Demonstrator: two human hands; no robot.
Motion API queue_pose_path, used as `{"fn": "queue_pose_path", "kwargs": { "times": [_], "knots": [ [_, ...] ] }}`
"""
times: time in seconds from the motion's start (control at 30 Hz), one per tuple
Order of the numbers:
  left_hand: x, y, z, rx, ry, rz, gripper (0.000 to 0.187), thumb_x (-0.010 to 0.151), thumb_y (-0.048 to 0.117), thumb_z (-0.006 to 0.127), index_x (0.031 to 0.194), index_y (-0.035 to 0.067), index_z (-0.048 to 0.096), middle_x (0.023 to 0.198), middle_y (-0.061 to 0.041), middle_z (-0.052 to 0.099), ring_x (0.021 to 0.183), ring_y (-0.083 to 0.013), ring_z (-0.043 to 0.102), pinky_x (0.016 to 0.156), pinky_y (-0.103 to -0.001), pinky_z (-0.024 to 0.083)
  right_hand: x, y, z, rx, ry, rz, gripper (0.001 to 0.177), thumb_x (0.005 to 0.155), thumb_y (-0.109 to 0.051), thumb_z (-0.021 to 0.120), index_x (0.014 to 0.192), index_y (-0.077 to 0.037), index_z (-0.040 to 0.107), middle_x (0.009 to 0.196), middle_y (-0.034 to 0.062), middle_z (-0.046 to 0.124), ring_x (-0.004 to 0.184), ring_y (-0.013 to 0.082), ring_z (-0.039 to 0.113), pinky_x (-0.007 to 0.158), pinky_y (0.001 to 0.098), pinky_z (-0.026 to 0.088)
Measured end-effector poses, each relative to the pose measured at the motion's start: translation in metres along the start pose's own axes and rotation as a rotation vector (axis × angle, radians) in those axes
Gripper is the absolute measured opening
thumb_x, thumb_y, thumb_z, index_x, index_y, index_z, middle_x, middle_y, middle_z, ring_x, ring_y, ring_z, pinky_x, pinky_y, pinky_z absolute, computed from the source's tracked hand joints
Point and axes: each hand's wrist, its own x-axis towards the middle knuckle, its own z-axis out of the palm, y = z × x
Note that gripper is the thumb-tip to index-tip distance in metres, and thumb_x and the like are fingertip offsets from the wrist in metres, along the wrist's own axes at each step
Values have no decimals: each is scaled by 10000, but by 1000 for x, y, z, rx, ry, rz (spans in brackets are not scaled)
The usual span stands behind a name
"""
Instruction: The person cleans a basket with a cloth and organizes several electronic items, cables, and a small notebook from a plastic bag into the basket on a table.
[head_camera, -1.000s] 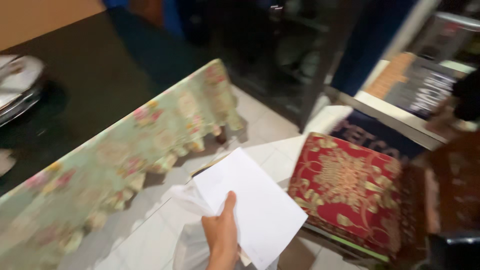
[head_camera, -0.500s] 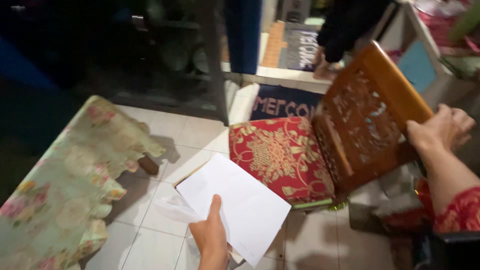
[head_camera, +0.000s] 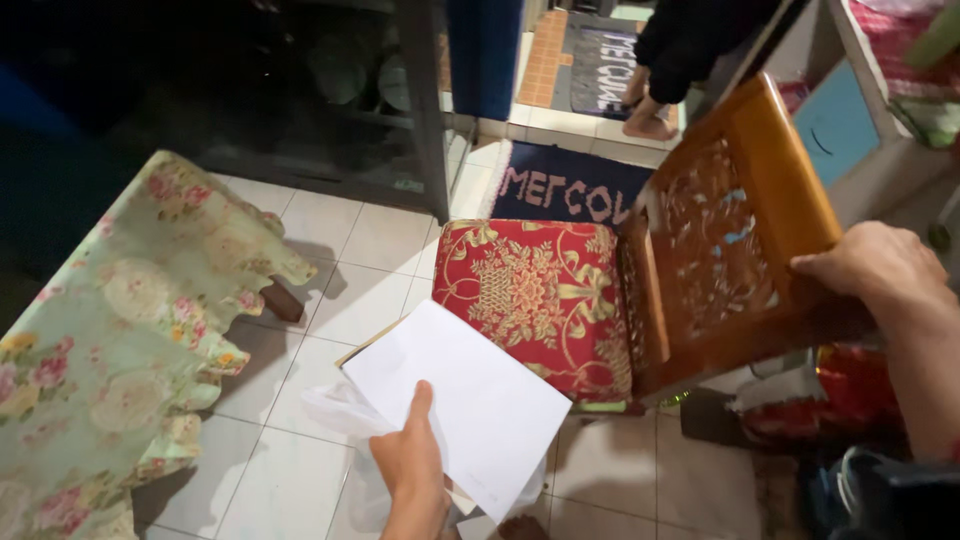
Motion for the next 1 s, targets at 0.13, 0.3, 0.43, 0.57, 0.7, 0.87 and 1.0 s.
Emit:
{"fn": "queue_pose_path", "kwargs": {
  "times": [0.13,0.3,0.43,0.57,0.7,0.87,1.0],
  "knots": [
    [5,2,-15,-58,98,27,430,879,186,745,1130,-160,697,1092,-209,766,896,-277,721,754,-400,567,-50,-44,-20,-135,-108,-70,745,808,-673,793,1093,14,834,1002,220,826,875,346,808,779,443,635],
    [14,3,-42,-202,166,130,414,846,167,746,1140,-118,685,1109,-152,758,905,-228,723,760,-371,570,-150,-96,-65,110,-382,-123,635,898,-576,741,935,54,806,848,242,804,660,280,791,615,397,633],
    [14,14,-73,-259,259,43,421,898,179,742,1131,-165,677,1097,-198,745,913,-281,712,759,-426,565,-228,-141,-94,428,-517,-264,479,855,-433,735,930,39,768,695,196,755,497,262,732,465,359,607],
    [8,16,-95,-268,335,177,409,882,175,748,1134,-144,708,1093,-186,753,909,-267,700,752,-405,555,-277,-173,-107,304,-535,-414,663,898,-497,708,928,163,757,663,202,750,518,249,721,500,331,577],
    [7,17,-115,-387,397,277,415,859,170,762,1143,-124,688,1107,-151,753,902,-223,714,750,-364,570,-314,-181,-86,456,-677,-500,568,951,-417,710,1057,140,734,736,208,765,510,251,735,482,343,576],
    [-9,26,-159,-447,573,325,418,860,163,750,1166,-112,672,1109,-137,743,905,-230,714,758,-378,574,-367,-193,-38,496,-884,-596,602,956,-425,701,1150,145,701,781,208,773,511,232,738,439,315,544],
    [-22,26,-187,-489,635,350,414,928,206,693,1173,-127,672,1141,-141,741,963,-231,697,799,-374,549,-404,-202,-28,317,-861,-888,689,882,-423,753,1272,122,592,878,155,758,565,221,737,486,341,575]
  ]
}}
